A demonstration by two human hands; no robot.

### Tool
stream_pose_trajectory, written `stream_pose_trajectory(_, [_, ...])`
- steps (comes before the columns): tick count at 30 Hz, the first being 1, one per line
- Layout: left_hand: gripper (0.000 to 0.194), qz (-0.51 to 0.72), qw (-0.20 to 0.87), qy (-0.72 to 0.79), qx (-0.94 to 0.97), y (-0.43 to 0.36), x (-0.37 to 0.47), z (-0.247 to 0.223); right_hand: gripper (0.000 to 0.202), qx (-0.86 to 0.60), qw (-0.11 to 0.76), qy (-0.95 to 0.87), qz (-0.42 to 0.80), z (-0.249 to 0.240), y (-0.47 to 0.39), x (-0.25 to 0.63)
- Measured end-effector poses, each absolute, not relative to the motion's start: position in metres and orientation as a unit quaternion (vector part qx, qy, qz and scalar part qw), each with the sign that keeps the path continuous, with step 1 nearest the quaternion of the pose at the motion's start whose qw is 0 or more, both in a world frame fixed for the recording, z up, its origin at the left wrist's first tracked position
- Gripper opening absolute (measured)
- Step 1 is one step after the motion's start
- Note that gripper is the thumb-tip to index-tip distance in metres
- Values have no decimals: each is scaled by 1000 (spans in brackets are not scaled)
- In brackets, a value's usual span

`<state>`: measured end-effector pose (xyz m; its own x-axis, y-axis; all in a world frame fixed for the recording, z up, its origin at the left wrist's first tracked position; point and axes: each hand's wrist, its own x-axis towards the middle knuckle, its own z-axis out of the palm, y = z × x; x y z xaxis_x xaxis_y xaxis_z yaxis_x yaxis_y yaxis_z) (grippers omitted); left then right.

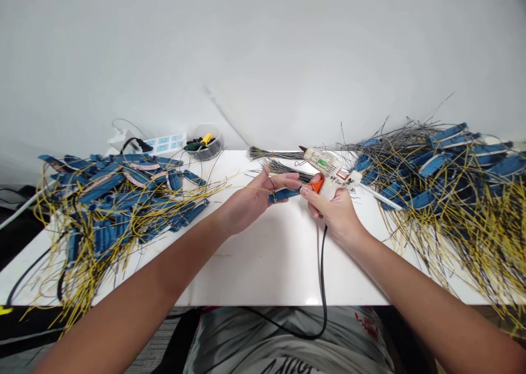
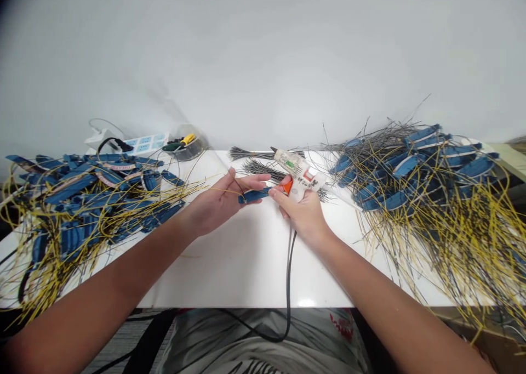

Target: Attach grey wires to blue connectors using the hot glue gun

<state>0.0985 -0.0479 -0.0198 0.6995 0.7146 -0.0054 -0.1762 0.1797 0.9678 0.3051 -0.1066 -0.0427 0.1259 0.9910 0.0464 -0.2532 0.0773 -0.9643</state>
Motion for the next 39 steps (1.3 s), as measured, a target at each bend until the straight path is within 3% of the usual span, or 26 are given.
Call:
stream_pose_trajectory(3, [67, 303, 682, 274, 607, -52, 102, -19, 46, -450, 605, -414, 510, -44, -105, 305])
stream_pose_trajectory(8, [34, 360, 577, 333, 652, -62, 109, -26, 49, -459, 601, -415, 506, -43, -104, 303])
stream_pose_trajectory(16, [69, 335, 535, 365, 684, -71, 110, -29, 51, -439, 602, -414, 523, -43, -105, 303])
stream_pose_trajectory(21, [63, 255, 501, 369, 741, -68, 106, -24, 46, -437, 599, -419, 525, -42, -106, 305])
stream_pose_trajectory(25, [70, 229, 456, 376, 774, -69, 104, -18, 44, -439, 592, -421, 529, -43, -106, 306])
stream_pose_trajectory(28, [62, 254, 532, 365, 720, -66, 104, -18, 46, -443, 587, -417, 534, -43, -105, 307])
stream_pose_trajectory(32, [77, 254, 678, 366, 584, -55, 101, -23, 47, -437, 584, -422, 539, -43, -105, 307])
stream_pose_trajectory(39, [50, 240, 650, 362, 623, -57, 99, -17, 43, -426, 594, -432, 529, -41, -107, 307])
